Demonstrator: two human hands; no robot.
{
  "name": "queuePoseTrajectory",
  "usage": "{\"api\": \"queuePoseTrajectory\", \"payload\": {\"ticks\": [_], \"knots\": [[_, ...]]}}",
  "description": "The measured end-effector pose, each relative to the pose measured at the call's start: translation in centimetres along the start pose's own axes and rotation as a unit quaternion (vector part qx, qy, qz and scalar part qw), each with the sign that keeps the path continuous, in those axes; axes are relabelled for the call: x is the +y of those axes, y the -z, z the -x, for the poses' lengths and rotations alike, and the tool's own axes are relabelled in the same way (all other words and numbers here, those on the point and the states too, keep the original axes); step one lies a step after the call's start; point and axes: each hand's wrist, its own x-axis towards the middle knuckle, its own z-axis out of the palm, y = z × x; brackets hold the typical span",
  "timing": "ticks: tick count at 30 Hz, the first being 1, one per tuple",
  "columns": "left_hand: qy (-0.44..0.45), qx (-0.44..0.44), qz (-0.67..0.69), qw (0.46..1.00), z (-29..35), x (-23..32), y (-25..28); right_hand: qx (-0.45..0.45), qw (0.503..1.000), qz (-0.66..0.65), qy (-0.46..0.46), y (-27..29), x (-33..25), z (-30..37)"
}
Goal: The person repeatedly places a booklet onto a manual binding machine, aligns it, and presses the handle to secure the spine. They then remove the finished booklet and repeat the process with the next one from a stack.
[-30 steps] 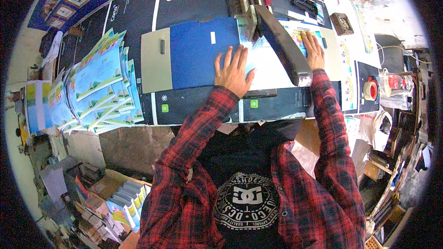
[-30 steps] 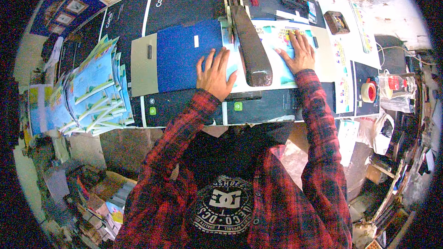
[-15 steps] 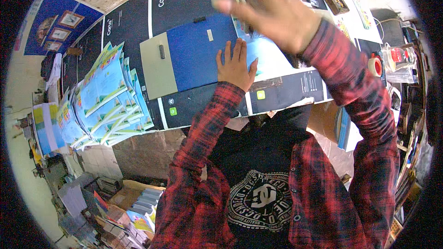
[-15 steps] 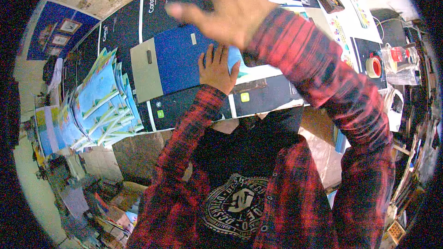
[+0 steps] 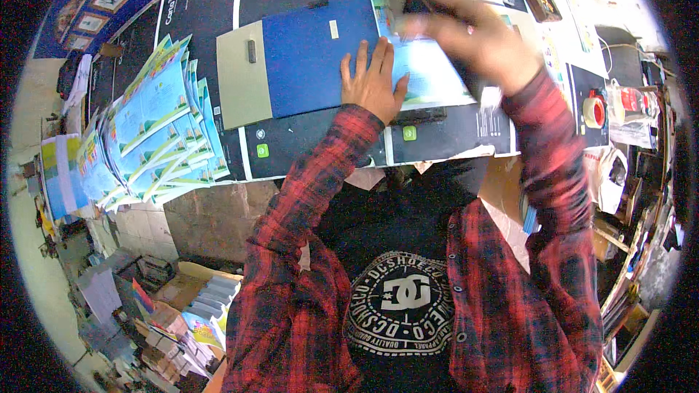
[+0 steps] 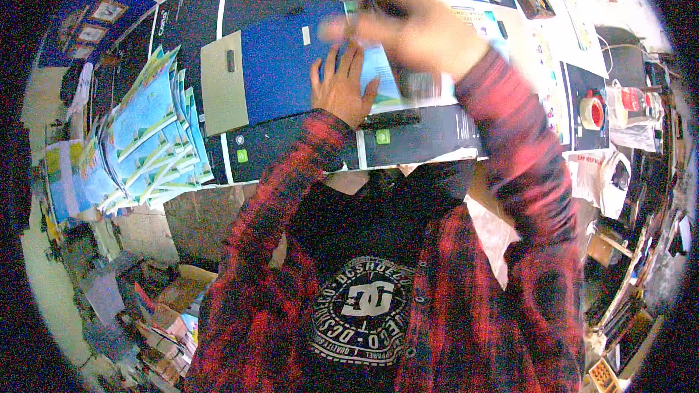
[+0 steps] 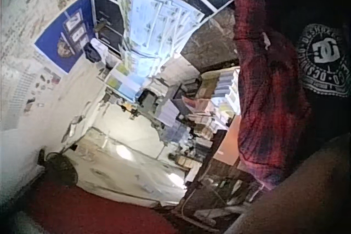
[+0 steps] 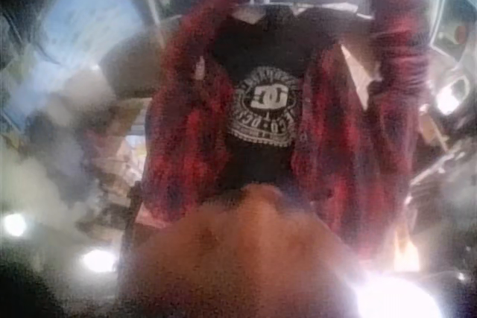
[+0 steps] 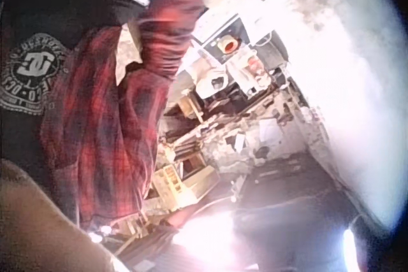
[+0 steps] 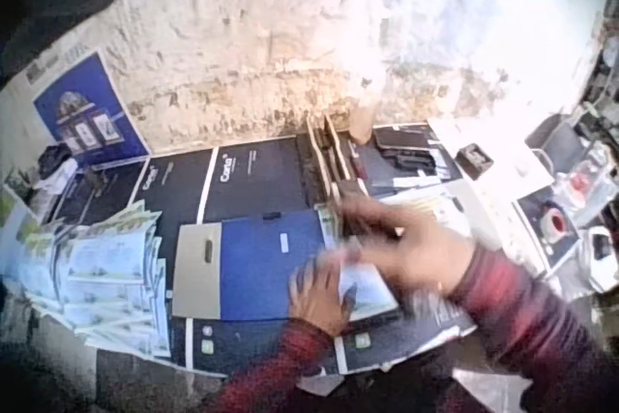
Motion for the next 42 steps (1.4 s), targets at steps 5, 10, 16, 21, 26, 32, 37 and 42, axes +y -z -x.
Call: {"api": "queuePoseTrajectory", "payload": {"ticks": [5,10,16,21,26,32,37,42], "knots": [[-0.006,-0.026,-0.011,1.0,-1.5,0.8,1.8,0.219,0.908,0.337,-0.122,10.1,13.8,2.6],[0.016,-0.018,-0.021,0.999,-1.2,1.8,0.1,0.279,0.865,0.292,-0.296,6.6,25.5,8.4],[0.048,-0.021,-0.026,0.998,0.1,-0.8,1.6,0.255,0.872,0.355,-0.222,4.7,24.4,5.7],[0.052,-0.023,-0.024,0.998,0.7,-2.7,2.7,0.219,0.883,0.371,-0.189,5.6,31.3,4.5],[0.081,-0.035,-0.013,0.996,1.1,-3.1,3.2,0.188,0.853,0.442,-0.203,6.7,23.6,2.1],[0.057,-0.01,-0.038,0.998,0.4,-3.0,2.3,0.233,0.88,0.396,0.117,6.4,-4.0,-1.0],[0.088,-0.007,-0.051,0.995,1.7,-4.0,2.6,0.122,0.941,0.312,0.052,-3.8,-4.9,-0.2],[0.051,-0.024,-0.04,0.998,1.7,-2.8,1.8,0.228,0.879,0.418,-0.017,-12.3,5.1,2.7]]}}
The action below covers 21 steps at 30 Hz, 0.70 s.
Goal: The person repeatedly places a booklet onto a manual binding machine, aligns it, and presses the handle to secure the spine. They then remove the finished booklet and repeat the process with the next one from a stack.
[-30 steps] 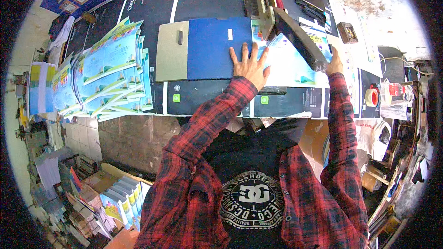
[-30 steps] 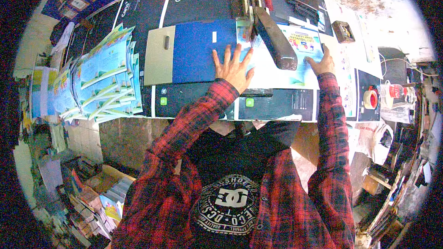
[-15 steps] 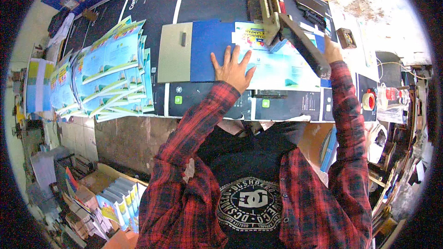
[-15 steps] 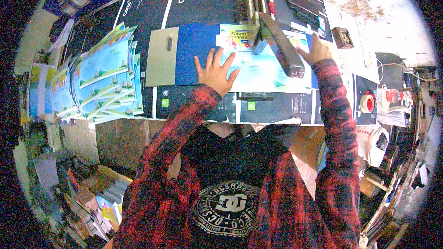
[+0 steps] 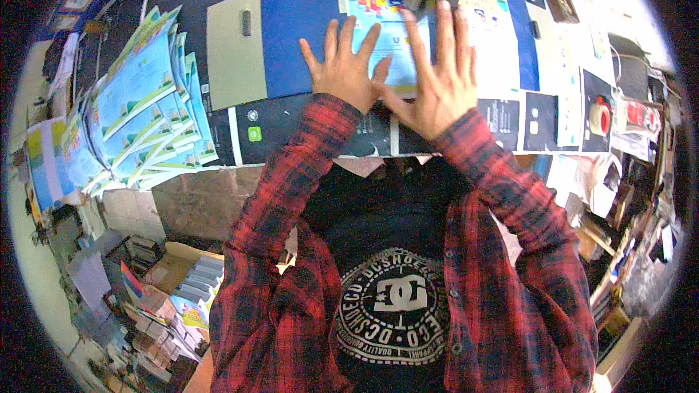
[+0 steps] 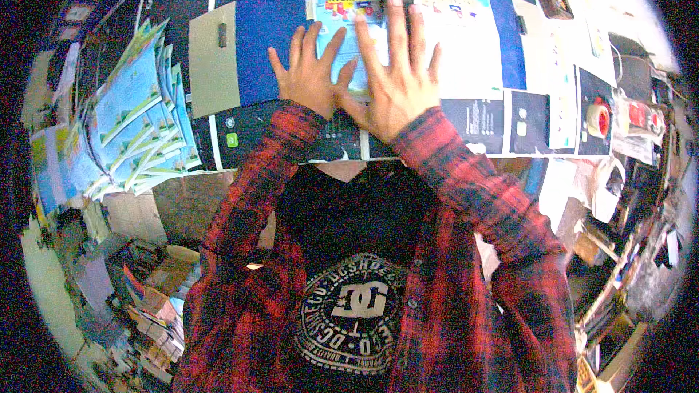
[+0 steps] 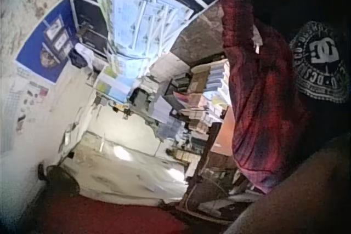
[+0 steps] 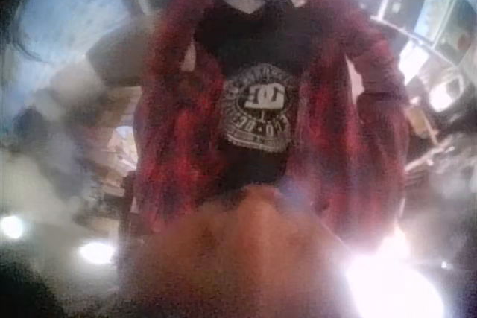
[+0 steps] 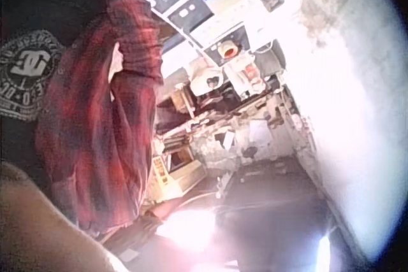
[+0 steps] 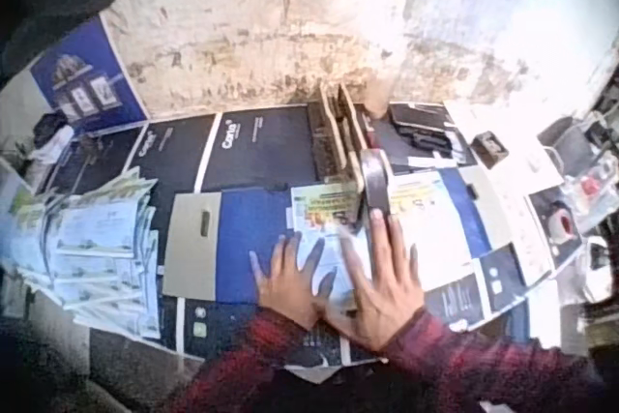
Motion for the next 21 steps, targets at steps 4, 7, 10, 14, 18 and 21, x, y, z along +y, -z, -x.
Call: {"api": "queuePoseTrajectory", "payload": {"ticks": [4,7,10,14,18,21], "knots": [[0.022,0.021,0.03,0.999,0.0,-0.5,-0.3,-0.001,0.997,-0.064,0.032,2.5,0.1,0.0],[0.03,0.013,0.002,0.999,0.3,-0.8,-0.2,-0.018,0.958,-0.28,0.066,9.0,0.6,-4.4],[0.03,-0.001,0.03,0.999,-1.2,-0.4,1.3,-0.08,0.892,-0.444,-0.032,13.6,3.3,-8.2],[0.17,0.071,-0.046,0.982,-2.1,-0.8,0.3,0.047,0.997,-0.024,0.064,-0.7,18.9,-6.2],[0.282,0.02,0.357,0.89,-3.6,-1.1,2.0,-0.14,0.977,0.014,-0.163,-3.1,17.1,1.9],[0.413,-0.105,0.707,0.564,-5.2,-2.4,3.1,-0.094,0.982,0.003,-0.164,-4.3,15.6,2.9]]}}
